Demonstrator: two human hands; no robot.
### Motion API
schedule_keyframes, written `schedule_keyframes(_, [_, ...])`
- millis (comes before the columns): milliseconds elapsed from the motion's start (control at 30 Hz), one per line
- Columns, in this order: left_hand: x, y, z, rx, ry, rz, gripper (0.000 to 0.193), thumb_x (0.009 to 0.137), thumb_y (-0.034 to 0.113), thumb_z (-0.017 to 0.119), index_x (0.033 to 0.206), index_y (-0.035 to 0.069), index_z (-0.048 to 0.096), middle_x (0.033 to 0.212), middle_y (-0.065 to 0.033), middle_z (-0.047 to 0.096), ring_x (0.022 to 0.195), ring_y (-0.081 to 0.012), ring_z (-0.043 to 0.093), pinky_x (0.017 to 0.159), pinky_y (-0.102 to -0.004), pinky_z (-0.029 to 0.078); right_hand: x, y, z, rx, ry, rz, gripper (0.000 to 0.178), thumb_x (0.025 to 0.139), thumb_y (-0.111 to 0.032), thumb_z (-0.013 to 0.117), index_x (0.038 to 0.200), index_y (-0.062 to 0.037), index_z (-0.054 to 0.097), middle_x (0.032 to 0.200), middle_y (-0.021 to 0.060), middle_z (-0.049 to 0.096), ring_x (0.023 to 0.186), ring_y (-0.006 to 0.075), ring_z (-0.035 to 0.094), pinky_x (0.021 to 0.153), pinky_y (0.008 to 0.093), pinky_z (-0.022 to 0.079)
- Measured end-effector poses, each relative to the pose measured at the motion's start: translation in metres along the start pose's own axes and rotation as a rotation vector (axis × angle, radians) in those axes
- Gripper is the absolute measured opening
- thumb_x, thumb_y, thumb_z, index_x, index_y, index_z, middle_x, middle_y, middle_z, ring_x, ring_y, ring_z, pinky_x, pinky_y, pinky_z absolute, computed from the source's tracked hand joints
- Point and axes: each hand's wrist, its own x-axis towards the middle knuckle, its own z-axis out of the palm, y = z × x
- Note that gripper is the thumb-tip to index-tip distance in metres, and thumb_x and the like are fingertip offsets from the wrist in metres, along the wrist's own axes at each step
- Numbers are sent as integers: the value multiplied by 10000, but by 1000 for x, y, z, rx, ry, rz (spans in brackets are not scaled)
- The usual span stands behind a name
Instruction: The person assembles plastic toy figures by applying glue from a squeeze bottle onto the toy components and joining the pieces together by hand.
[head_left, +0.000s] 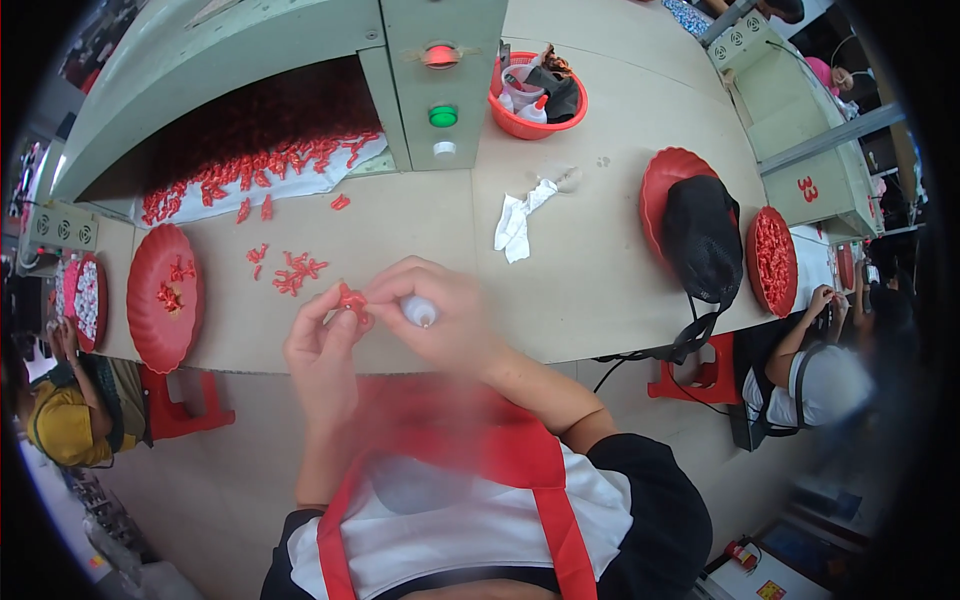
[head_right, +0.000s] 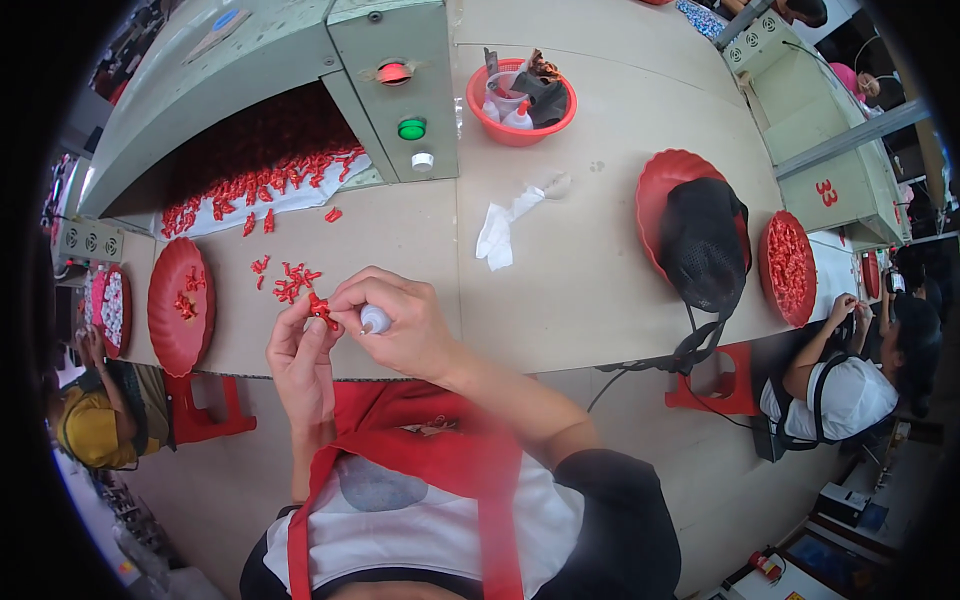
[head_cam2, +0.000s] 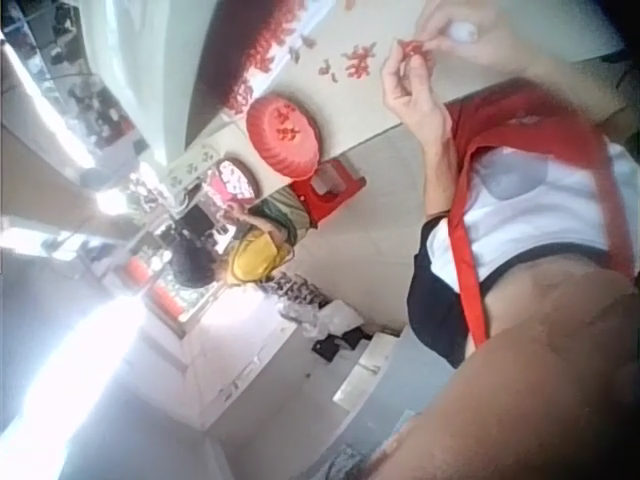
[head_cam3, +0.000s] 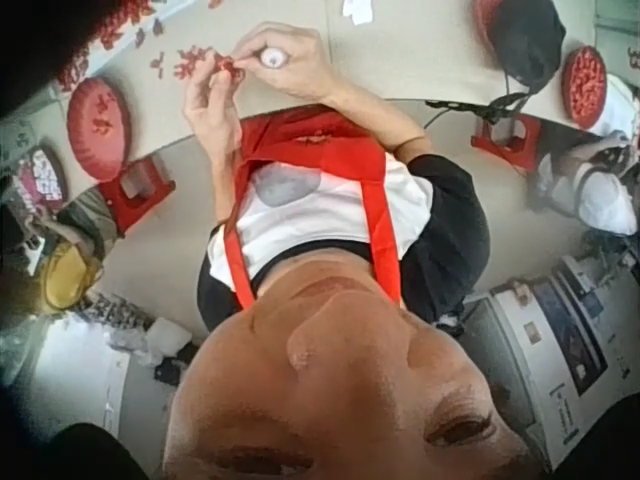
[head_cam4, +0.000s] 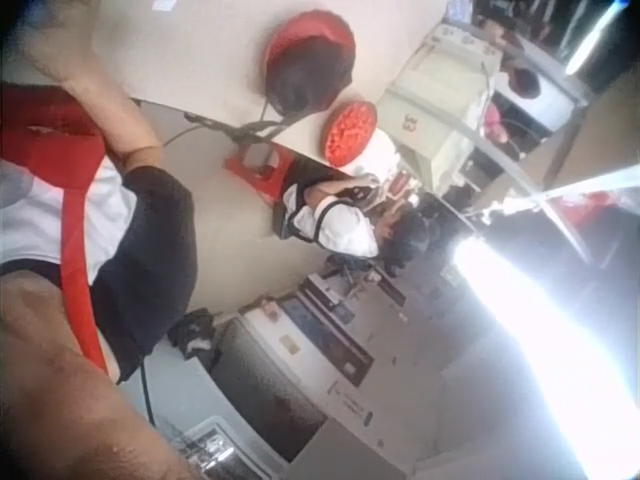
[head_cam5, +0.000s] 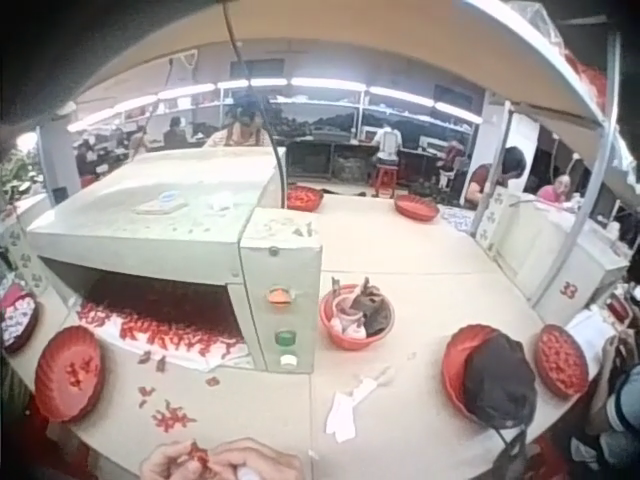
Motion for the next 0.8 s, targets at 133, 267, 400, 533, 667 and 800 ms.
schedule_keyframes(133, [0, -1, 4, 26, -28, -4, 226, 829, -44, 496, 1052, -21, 528, 979, -117, 568, 851, -164, 558, 754, -314, 483, -3, 2, -5, 22, 22, 26, 105, 720, 32, 645, 800, -14, 595, 824, 90, 617, 729, 178, 606, 621, 266, 480])
schedule_keyframes(267, [2, -1, 6, 13, -65, -45, 220, 823, -40, 511, 1041, -16, 528, 984, -112, 563, 859, -171, 563, 752, -316, 486, -4, 0, -12, 66, 34, 52, 104, 724, 39, 640, 800, -14, 594, 821, 84, 613, 729, 163, 601, 617, 258, 477])
schedule_keyframes(400, [2, -2, 4, -60, -124, -98, 222, 813, -37, 529, 1032, -1, 534, 978, -104, 563, 868, -177, 569, 745, -316, 491, -6, 3, -16, 136, 38, 67, 102, 729, 46, 633, 805, -9, 593, 822, 82, 612, 729, 154, 598, 617, 254, 478])
schedule_keyframes(533, [2, -3, 8, -94, -174, -123, 234, 808, -43, 531, 1035, 15, 538, 972, -98, 566, 872, -179, 572, 740, -314, 492, -9, 4, -24, 179, 67, 81, 102, 716, 48, 636, 789, -5, 588, 798, 78, 615, 696, 151, 602, 599, 250, 483])
schedule_keyframes(667, [2, -4, 14, -119, -199, -148, 242, 807, -45, 531, 1035, 38, 546, 967, -87, 569, 877, -181, 575, 742, -313, 490, -11, 4, -28, 234, 103, 127, 102, 706, 22, 653, 780, -11, 591, 771, 59, 620, 679, 137, 601, 599, 239, 473])
schedule_keyframes(800, [2, -5, 18, -114, -213, -161, 244, 807, -41, 534, 1031, 56, 552, 965, -80, 572, 878, -184, 577, 738, -313, 486, -13, 5, -35, 292, 101, 194, 94, 715, 17, 651, 783, -11, 594, 770, 51, 620, 679, 124, 596, 606, 233, 471])
